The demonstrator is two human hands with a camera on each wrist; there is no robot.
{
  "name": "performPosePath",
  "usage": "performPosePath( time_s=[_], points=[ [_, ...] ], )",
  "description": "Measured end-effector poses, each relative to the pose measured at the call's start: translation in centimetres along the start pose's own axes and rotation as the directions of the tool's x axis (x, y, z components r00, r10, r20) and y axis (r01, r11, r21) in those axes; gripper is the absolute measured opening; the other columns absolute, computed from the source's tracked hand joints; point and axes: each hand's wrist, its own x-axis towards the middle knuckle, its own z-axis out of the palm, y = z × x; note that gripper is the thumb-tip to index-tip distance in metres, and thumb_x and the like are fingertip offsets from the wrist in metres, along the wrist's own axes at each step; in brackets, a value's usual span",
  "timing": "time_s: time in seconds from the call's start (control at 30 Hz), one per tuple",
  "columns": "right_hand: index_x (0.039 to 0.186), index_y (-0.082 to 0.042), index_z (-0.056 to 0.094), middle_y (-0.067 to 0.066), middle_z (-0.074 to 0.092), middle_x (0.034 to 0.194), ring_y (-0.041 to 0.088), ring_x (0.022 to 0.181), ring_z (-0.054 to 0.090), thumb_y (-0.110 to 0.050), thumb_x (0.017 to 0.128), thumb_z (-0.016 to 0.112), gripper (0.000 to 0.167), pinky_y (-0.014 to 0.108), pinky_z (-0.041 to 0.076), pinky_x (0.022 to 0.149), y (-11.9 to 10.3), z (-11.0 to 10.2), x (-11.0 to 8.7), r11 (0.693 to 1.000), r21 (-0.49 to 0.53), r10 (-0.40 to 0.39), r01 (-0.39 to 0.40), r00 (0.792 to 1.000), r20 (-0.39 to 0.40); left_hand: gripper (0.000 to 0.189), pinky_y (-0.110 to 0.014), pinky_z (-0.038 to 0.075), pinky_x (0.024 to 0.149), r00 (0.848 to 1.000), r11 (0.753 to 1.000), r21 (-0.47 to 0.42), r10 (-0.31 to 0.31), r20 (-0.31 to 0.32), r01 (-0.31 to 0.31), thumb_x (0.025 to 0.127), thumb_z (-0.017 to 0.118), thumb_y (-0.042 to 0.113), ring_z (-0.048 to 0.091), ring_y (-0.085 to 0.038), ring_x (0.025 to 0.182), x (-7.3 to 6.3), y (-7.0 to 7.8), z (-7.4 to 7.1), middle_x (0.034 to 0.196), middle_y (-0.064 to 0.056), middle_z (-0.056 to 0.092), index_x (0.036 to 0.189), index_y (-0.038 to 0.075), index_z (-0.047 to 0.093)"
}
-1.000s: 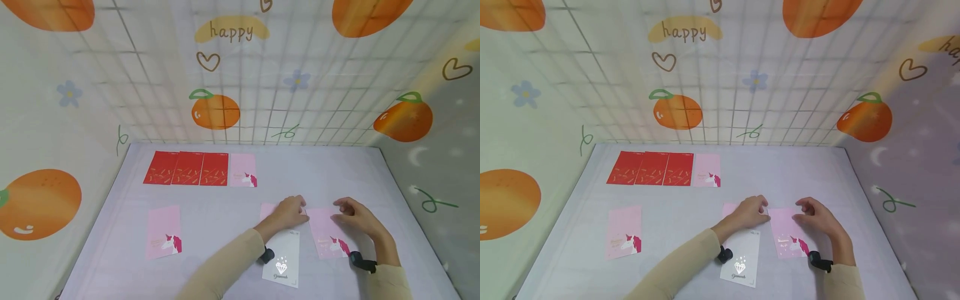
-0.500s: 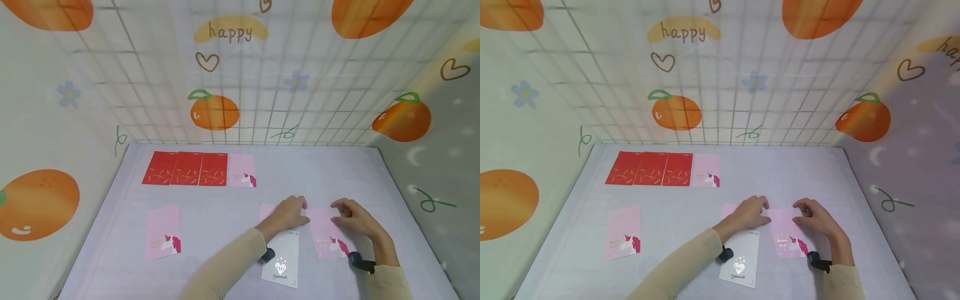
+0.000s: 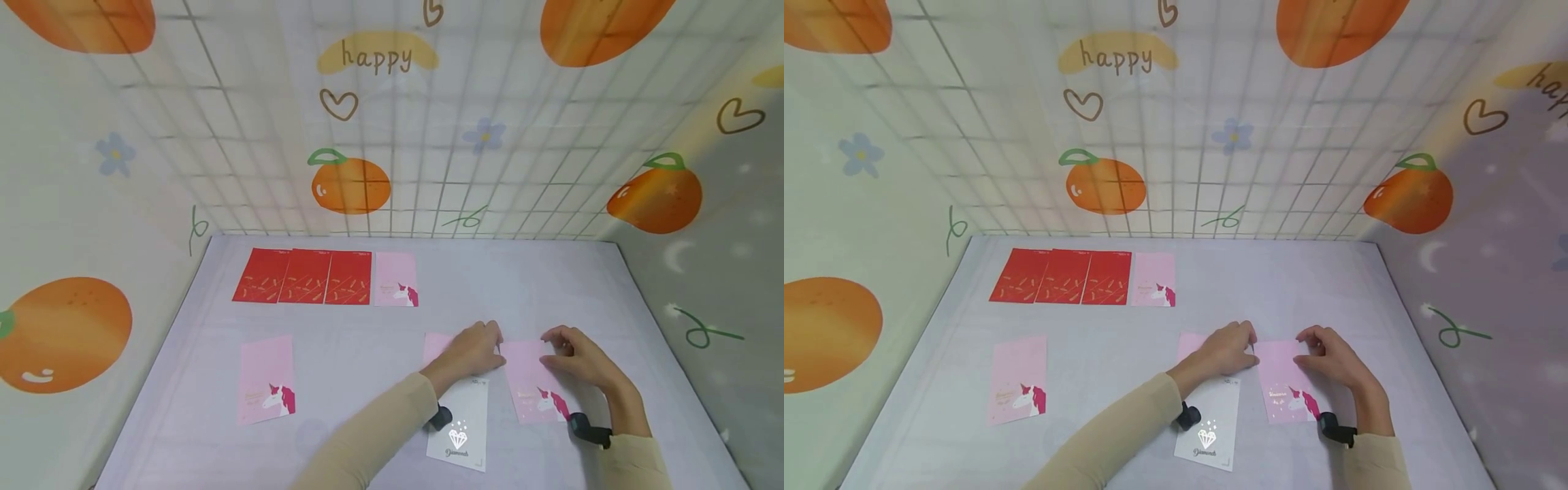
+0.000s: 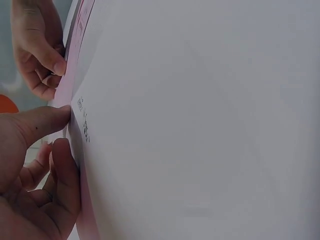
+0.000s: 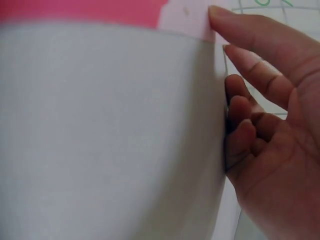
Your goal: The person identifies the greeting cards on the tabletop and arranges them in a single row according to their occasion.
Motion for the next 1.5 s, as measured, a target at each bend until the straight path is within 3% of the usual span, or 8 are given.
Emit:
performPosePath(
  time_s=[0.33,0.5,0.73,0.87,1.1,1.23,1.37,1.5],
  points=[
    [0.116,-0.008,0.058,0.009,0.055,0.098,0.026,0.090,0.050,-0.020,0.091,0.075,0.033,0.033,0.050,0.077,-0.5,0.4,0.0,1.000,0.014,0.025,-0.024,1.000,-0.018,0.023,-0.018,0.044,0.069,0.997,0.996,-0.043,0.071,-0.035,-0.072,0.091,0.074,0.025,0.052,-0.003,0.076,0.1,-0.3,0.5,0.085,0.013,0.056,0.107,0.017,0.060],
    [0.113,-0.009,0.058,0.008,0.057,0.096,0.025,0.090,0.052,-0.023,0.094,0.071,0.026,0.032,0.050,0.077,-0.8,0.3,-0.1,0.998,0.039,0.059,-0.058,0.998,-0.022,0.017,-0.017,0.045,0.068,0.996,0.983,-0.166,0.062,-0.065,-0.072,0.091,0.074,0.024,0.054,-0.001,0.074,0.2,-0.7,0.7,0.083,0.013,0.061,0.102,0.018,0.062],
    [0.113,-0.005,0.056,0.012,0.059,0.095,0.026,0.088,0.054,-0.028,0.097,0.068,0.030,0.030,0.050,0.076,-1.0,-0.3,-0.4,0.989,0.135,0.068,-0.066,0.998,-0.010,0.015,-0.018,0.047,0.069,0.998,0.937,-0.347,0.034,-0.054,-0.051,0.091,0.074,0.023,0.058,-0.001,0.076,0.2,-1.0,0.4,0.087,0.010,0.067,0.099,0.018,0.063],
    [0.113,-0.004,0.054,0.013,0.060,0.096,0.027,0.087,0.056,-0.029,0.098,0.067,0.032,0.029,0.051,0.075,-1.2,-0.4,-0.5,0.982,0.180,0.066,-0.062,0.998,-0.015,0.016,-0.019,0.049,0.068,0.999,0.872,-0.488,0.015,-0.036,-0.031,0.091,0.073,0.021,0.061,-0.002,0.073,0.1,-1.1,0.4,0.083,0.010,0.066,0.102,0.016,0.062],
    [0.115,-0.003,0.053,0.015,0.060,0.097,0.026,0.084,0.056,-0.022,0.100,0.063,0.026,0.029,0.050,0.069,-2.2,-0.9,-0.8,0.975,0.220,-0.005,0.014,0.999,-0.041,0.018,-0.023,0.055,0.062,1.000,0.693,-0.721,-0.018,-0.023,-0.004,0.093,0.071,0.012,0.070,-0.014,0.065,-0.2,-1.2,0.6,0.079,0.005,0.066,0.106,0.012,0.059],
    [0.117,-0.001,0.053,0.017,0.061,0.098,0.024,0.084,0.057,-0.017,0.101,0.062,0.025,0.028,0.052,0.070,-3.2,-1.3,-1.1,0.965,0.254,-0.053,0.067,0.997,-0.063,0.019,-0.026,0.057,0.063,0.999,0.647,-0.762,-0.017,-0.040,-0.019,0.094,0.070,0.012,0.071,-0.017,0.064,-0.4,-1.3,0.3,0.084,0.004,0.066,0.108,0.012,0.058],
    [0.119,-0.003,0.053,0.016,0.061,0.099,0.023,0.084,0.058,-0.022,0.101,0.062,0.028,0.028,0.052,0.072,-3.4,-1.1,-0.8,0.958,0.277,-0.050,0.069,0.996,-0.075,0.018,-0.026,0.057,0.063,0.998,0.631,-0.775,-0.018,-0.064,-0.038,0.095,0.068,0.013,0.071,-0.016,0.065,-0.7,-1.6,-0.5,0.087,0.004,0.065,0.110,0.013,0.058],
    [0.119,-0.004,0.053,0.015,0.062,0.099,0.024,0.082,0.058,-0.022,0.101,0.062,0.027,0.028,0.053,0.072,-4.5,-0.6,-0.7,0.951,0.298,-0.052,0.077,0.994,-0.091,0.019,-0.032,0.059,0.066,0.997,0.574,-0.818,-0.032,-0.066,-0.036,0.095,0.068,0.013,0.070,-0.016,0.068,-1.1,-2.3,-1.1,0.090,0.001,0.065,0.111,0.013,0.057]
  ],
)
